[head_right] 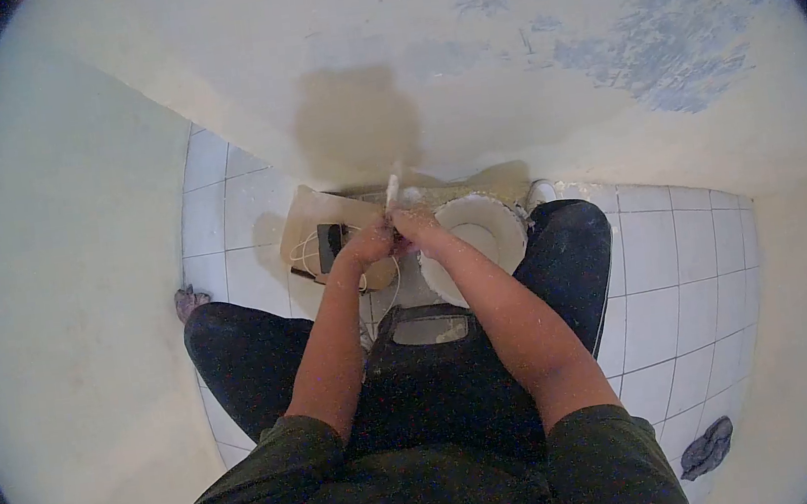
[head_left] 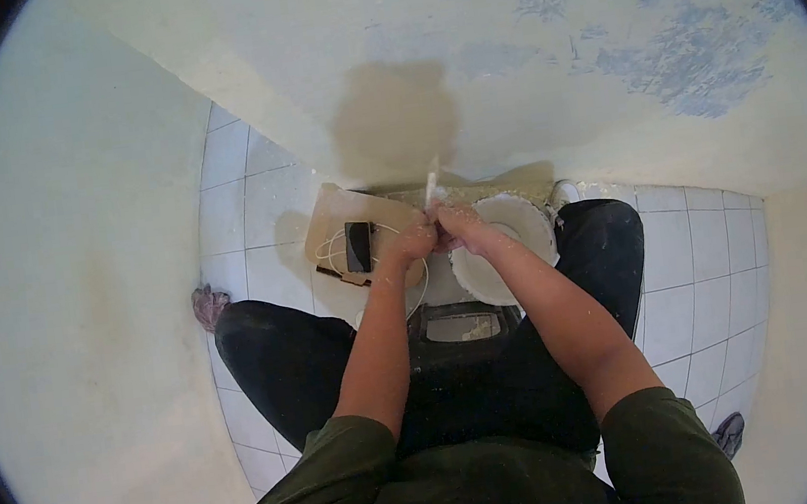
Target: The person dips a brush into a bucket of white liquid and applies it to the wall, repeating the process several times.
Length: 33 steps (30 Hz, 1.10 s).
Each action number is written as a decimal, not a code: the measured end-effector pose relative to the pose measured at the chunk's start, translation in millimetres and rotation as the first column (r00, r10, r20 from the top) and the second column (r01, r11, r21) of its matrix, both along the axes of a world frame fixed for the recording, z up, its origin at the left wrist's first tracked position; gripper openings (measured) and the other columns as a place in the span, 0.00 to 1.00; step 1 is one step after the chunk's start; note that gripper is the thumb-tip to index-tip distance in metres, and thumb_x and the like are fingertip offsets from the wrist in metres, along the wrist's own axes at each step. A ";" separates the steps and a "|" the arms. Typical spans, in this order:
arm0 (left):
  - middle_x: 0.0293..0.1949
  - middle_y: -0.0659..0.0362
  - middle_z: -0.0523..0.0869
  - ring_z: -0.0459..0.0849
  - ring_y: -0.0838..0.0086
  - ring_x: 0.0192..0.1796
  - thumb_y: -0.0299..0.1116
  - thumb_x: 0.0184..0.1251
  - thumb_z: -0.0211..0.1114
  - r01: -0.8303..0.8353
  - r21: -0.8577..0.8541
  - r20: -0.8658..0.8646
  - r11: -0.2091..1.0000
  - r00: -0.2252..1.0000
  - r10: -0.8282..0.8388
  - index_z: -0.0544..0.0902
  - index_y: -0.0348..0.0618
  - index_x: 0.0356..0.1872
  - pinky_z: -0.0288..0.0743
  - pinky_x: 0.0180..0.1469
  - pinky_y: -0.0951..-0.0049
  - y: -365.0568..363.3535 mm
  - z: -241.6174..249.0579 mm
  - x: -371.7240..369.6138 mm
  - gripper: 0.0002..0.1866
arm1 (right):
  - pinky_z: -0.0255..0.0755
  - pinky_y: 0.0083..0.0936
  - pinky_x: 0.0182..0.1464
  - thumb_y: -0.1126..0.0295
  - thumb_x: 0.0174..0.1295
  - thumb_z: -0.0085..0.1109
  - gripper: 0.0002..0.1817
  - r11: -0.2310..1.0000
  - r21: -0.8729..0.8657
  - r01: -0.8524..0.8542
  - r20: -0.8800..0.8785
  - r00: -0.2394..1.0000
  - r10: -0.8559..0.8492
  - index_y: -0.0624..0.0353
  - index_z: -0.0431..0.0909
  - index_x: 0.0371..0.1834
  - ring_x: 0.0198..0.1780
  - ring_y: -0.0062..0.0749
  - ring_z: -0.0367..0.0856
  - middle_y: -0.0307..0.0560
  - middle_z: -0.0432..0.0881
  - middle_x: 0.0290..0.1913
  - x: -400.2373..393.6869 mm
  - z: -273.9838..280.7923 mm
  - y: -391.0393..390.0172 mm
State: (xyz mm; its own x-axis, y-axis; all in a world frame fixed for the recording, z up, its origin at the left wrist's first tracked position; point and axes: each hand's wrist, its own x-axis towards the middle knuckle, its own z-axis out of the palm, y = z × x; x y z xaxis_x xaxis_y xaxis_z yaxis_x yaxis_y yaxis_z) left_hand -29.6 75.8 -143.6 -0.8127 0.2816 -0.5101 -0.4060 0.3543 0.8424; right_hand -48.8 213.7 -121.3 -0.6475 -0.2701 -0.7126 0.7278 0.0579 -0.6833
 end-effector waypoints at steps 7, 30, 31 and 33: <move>0.55 0.55 0.84 0.81 0.68 0.54 0.39 0.68 0.62 0.439 -0.232 -0.011 0.868 0.891 -0.454 0.75 0.40 0.61 0.76 0.54 0.66 13.8 -8.5 19.9 0.23 | 0.85 0.44 0.29 0.60 0.69 0.56 0.21 0.984 0.168 0.066 0.123 0.989 -0.087 0.74 0.75 0.46 0.32 0.52 0.88 0.61 0.84 0.39 21.6 -5.9 9.6; 0.71 0.40 0.61 0.68 0.47 0.70 0.35 0.52 0.76 -0.133 -0.829 0.038 0.544 0.956 0.292 0.51 0.37 0.73 0.71 0.67 0.53 -110.2 -176.2 9.4 0.52 | 0.84 0.37 0.28 0.71 0.56 0.54 0.12 0.546 0.784 -0.296 -0.065 0.835 0.546 0.71 0.82 0.27 0.21 0.49 0.85 0.60 0.83 0.21 50.0 -111.1 91.0; 0.70 0.39 0.61 0.67 0.47 0.71 0.36 0.52 0.76 -0.155 -0.845 -0.012 0.513 0.963 0.271 0.50 0.36 0.74 0.71 0.67 0.53 -113.3 -185.4 14.3 0.52 | 0.84 0.38 0.29 0.71 0.56 0.55 0.12 0.526 0.794 -0.304 -0.058 0.824 0.563 0.71 0.82 0.28 0.21 0.51 0.85 0.61 0.83 0.21 51.8 -97.4 88.0; 0.69 0.38 0.61 0.66 0.47 0.72 0.36 0.53 0.76 -0.184 -0.849 -0.048 0.496 0.960 0.274 0.48 0.35 0.74 0.70 0.68 0.54 -121.5 -202.7 20.9 0.54 | 0.83 0.39 0.40 0.70 0.56 0.54 0.14 0.559 0.728 -0.398 0.076 0.856 0.511 0.72 0.81 0.36 0.30 0.53 0.87 0.64 0.85 0.30 48.0 -76.1 84.2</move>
